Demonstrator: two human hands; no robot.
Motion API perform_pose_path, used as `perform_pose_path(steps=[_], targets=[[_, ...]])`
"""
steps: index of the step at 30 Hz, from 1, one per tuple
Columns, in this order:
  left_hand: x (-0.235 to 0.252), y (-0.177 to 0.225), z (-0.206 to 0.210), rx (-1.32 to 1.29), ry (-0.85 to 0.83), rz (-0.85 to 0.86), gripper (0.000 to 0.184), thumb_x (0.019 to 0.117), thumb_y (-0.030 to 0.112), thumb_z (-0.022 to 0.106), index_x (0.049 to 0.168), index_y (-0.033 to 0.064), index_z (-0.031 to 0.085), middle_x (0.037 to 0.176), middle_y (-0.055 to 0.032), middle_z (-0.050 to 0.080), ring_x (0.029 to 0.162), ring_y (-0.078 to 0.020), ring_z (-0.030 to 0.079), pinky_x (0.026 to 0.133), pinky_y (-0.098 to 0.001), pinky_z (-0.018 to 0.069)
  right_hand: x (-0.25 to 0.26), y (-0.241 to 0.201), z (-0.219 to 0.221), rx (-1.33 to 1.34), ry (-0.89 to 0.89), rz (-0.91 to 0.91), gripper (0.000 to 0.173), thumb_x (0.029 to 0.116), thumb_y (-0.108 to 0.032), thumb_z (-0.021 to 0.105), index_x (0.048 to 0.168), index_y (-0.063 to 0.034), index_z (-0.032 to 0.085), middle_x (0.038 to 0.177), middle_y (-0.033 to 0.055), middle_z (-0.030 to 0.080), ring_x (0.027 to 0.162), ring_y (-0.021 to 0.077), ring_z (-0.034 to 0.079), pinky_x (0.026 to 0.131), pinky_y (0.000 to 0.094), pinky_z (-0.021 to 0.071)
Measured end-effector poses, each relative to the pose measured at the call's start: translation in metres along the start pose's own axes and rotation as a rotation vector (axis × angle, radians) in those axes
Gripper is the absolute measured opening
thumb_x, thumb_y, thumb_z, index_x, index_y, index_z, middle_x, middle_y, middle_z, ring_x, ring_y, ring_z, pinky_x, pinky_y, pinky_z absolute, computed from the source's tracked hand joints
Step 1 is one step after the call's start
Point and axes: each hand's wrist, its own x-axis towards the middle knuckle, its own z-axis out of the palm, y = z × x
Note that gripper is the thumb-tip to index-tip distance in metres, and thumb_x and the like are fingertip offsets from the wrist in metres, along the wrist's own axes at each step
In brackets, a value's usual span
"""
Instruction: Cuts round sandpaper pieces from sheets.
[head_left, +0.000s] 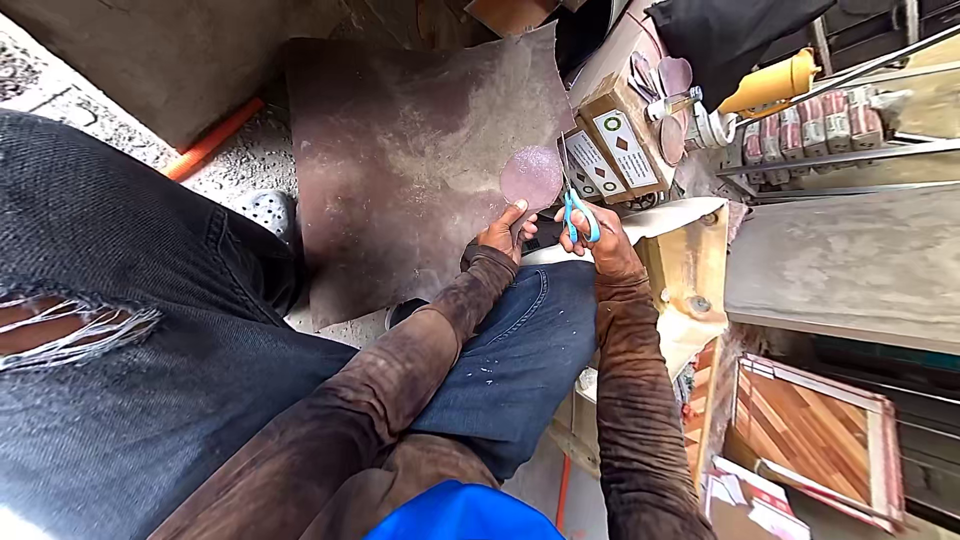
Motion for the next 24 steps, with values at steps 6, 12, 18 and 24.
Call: perform_pose_path(steps=[6, 12, 18, 24], targets=[[0.003, -0.007, -0.004, -0.017, 0.027, -0.004, 0.011, 0.0970, 0.006, 0.066, 0.094, -0.0046, 0.066, 0.068, -0.0122, 0.069, 0.052, -0.0133, 0.064, 0.049, -0.0228, 0.0544, 0.011, -0.005, -0.003, -0.076, 0.002, 0.113, 0.047, 0.0996, -0.054, 0.055, 0.103, -0.0074, 0.065, 0.058, -0.0018, 0.057, 0.043, 0.0046, 0.048, 0.041, 0.0185, 0.0396], [0.006, -0.009, -0.009, 0.021, 0.034, -0.016, 0.015, 0.0980, 0.008, 0.066, 0.091, -0.0049, 0.068, 0.068, -0.0110, 0.069, 0.052, -0.0121, 0.063, 0.051, -0.0226, 0.0546, 0.010, 0.004, -0.001, -0.105, 0.060, 0.137, 0.052, 0.0974, -0.060, 0.055, 0.099, -0.0092, 0.067, 0.056, -0.0037, 0.052, 0.043, 0.0041, 0.043, 0.041, 0.0193, 0.0351], [0.005, -0.010, -0.009, 0.002, 0.065, -0.032, 0.014, 0.0960, 0.006, 0.068, 0.088, -0.0053, 0.068, 0.065, -0.0113, 0.069, 0.051, -0.0126, 0.064, 0.051, -0.0232, 0.0549, -0.005, 0.015, 0.001, -0.026, 0.140, 0.092, 0.046, 0.0938, -0.060, 0.062, 0.091, -0.0141, 0.067, 0.052, -0.0040, 0.044, 0.038, 0.0044, 0.037, 0.038, 0.0194, 0.0329], [0.007, -0.010, -0.010, -0.012, 0.051, -0.044, 0.013, 0.0966, 0.006, 0.067, 0.090, -0.0051, 0.068, 0.066, -0.0111, 0.069, 0.051, -0.0127, 0.063, 0.050, -0.0228, 0.0545, -0.002, 0.014, 0.001, 0.035, 0.082, 0.085, 0.041, 0.0963, -0.053, 0.063, 0.101, -0.0122, 0.068, 0.054, -0.0039, 0.047, 0.039, 0.0033, 0.039, 0.038, 0.0178, 0.0348]])
